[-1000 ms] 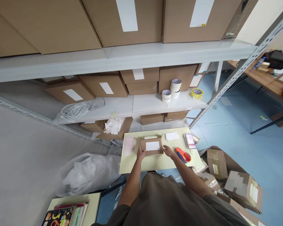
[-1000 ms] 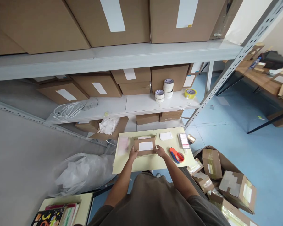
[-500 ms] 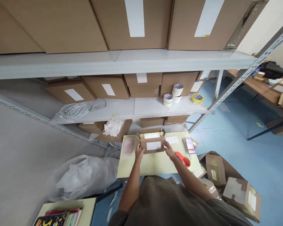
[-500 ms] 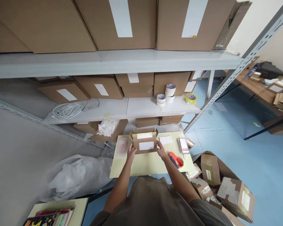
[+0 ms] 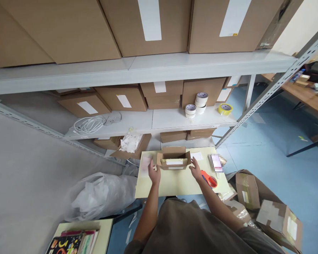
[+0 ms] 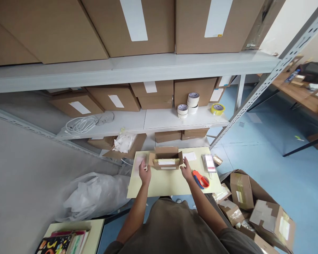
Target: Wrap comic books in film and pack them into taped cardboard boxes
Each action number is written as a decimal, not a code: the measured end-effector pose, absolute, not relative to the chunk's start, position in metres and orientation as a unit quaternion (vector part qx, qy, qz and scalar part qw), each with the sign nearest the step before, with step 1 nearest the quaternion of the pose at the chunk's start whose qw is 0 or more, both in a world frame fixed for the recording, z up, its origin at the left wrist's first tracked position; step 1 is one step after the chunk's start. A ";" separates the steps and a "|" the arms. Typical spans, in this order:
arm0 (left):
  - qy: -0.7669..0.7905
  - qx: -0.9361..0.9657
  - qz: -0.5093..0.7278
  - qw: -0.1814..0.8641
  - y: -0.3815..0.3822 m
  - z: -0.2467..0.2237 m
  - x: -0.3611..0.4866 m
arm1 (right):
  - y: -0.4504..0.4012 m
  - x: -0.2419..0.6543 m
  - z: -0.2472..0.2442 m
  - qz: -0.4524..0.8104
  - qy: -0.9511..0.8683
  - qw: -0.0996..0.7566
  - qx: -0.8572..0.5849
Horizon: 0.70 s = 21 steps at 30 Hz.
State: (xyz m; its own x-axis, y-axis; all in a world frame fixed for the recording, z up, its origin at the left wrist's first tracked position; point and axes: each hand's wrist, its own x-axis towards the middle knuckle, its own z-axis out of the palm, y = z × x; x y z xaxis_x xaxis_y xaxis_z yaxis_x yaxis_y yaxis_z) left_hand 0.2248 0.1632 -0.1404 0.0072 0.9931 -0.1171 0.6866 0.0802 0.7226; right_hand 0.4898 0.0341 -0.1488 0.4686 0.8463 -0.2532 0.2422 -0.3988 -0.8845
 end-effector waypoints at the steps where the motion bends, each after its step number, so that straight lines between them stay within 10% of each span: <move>1: 0.640 0.661 0.243 0.307 0.170 -0.133 0.227 | 0.036 0.491 -0.147 0.363 -0.359 0.417 -0.752; 9: 0.564 0.735 0.067 0.372 0.219 -0.124 0.257 | 0.041 0.494 -0.137 0.359 -0.348 0.434 -0.749; 21: 0.503 0.674 0.124 0.527 0.194 -0.160 0.233 | 0.026 0.513 -0.146 0.433 -0.351 0.416 -0.719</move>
